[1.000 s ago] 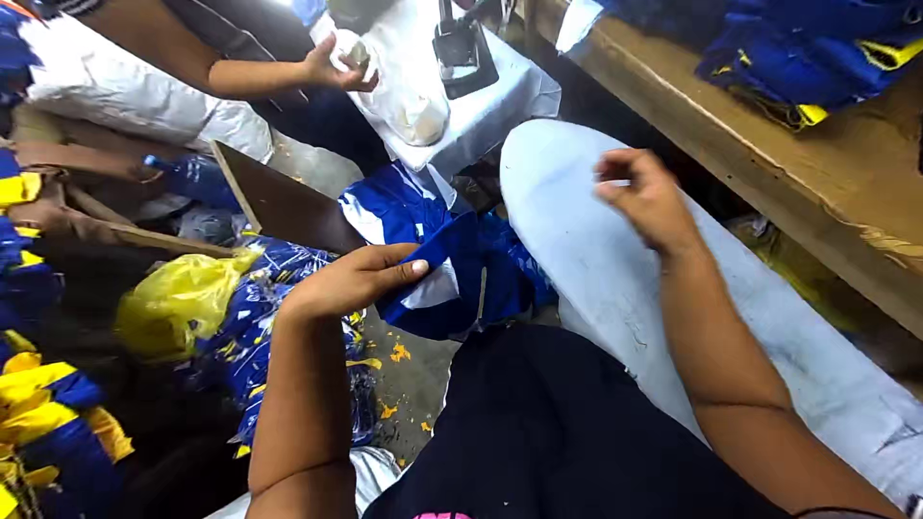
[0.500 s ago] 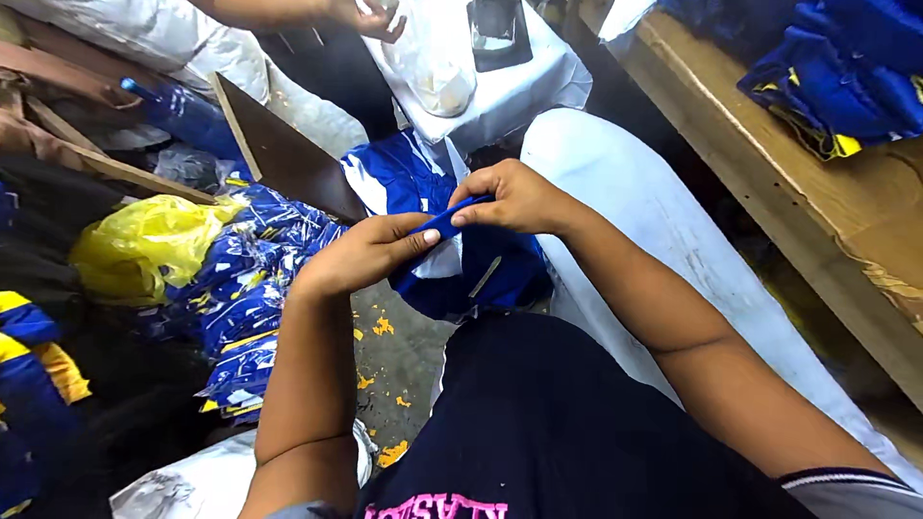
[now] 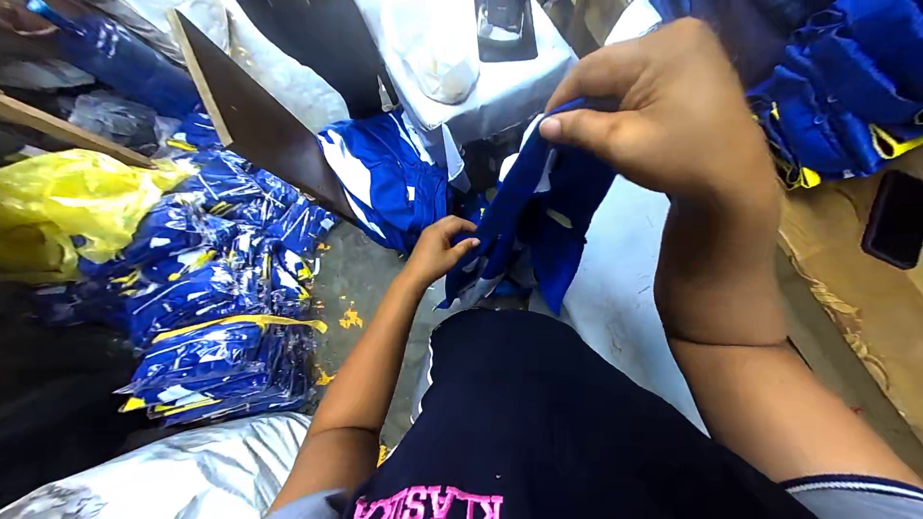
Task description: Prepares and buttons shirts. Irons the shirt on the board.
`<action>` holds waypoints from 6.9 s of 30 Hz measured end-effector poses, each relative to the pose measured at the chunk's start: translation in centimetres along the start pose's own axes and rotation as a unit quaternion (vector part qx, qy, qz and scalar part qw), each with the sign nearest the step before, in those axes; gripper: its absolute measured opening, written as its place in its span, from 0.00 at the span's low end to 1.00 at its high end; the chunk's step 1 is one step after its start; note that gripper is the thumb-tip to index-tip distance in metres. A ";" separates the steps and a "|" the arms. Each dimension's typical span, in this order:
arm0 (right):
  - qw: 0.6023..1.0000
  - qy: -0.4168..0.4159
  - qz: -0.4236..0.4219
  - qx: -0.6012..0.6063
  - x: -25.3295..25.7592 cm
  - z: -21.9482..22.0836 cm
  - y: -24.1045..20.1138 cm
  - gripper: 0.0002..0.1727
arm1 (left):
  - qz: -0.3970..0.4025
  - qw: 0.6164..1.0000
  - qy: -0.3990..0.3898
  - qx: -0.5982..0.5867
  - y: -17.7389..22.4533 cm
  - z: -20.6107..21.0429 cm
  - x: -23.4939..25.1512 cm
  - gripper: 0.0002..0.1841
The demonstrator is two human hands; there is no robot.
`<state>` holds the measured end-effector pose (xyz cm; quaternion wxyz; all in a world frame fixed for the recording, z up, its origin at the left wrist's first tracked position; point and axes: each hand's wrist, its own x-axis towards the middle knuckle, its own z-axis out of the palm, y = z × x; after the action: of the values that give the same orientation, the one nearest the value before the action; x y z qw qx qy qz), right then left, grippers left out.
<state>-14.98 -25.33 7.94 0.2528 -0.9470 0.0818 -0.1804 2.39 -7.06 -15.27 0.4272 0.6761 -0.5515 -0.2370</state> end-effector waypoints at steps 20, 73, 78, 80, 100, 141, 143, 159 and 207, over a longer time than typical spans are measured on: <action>0.959 0.139 0.245 0.029 -4.6 -9.9 7.5 0.03 | -0.134 0.972 0.014 -0.195 -3.1 -1.9 3.6 0.57; 0.938 0.074 0.253 0.225 4.9 8.1 9.7 0.09 | -0.294 0.933 0.035 -0.206 8.6 -14.4 -6.5 0.16; 0.933 0.069 0.245 0.253 4.9 8.6 10.4 0.08 | -0.170 0.956 -0.043 -0.235 9.6 -14.0 -7.8 0.29; 0.933 0.063 0.244 0.258 4.8 8.6 10.5 0.08 | -0.146 0.977 -0.039 -0.150 10.1 -13.7 -8.0 0.29; 0.943 -0.231 -0.097 0.218 5.4 10.1 2.9 0.06 | 0.092 0.962 -0.166 0.195 9.0 -9.5 -0.9 0.07; 0.469 -0.051 0.541 0.696 -5.1 19.9 6.2 0.04 | -0.234 0.953 -0.056 -0.182 4.0 -5.5 -6.6 0.13; 0.430 -0.012 0.558 0.709 -5.5 20.2 5.5 0.03 | -0.270 0.913 -0.017 -0.306 3.2 -4.3 -7.4 0.14; 0.497 0.059 0.503 0.704 -6.8 22.2 3.1 0.04 | -0.306 0.878 0.156 -0.332 4.4 1.5 -7.6 0.08; 0.735 0.052 0.417 0.532 -8.8 22.7 3.2 0.04 | -0.291 0.868 0.143 -0.376 3.2 6.9 -4.2 0.09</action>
<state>-14.59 -15.69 -14.65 0.7603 -0.5185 0.3726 -0.1196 -5.98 -5.30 -16.83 0.6345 0.6208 -0.1316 -0.4411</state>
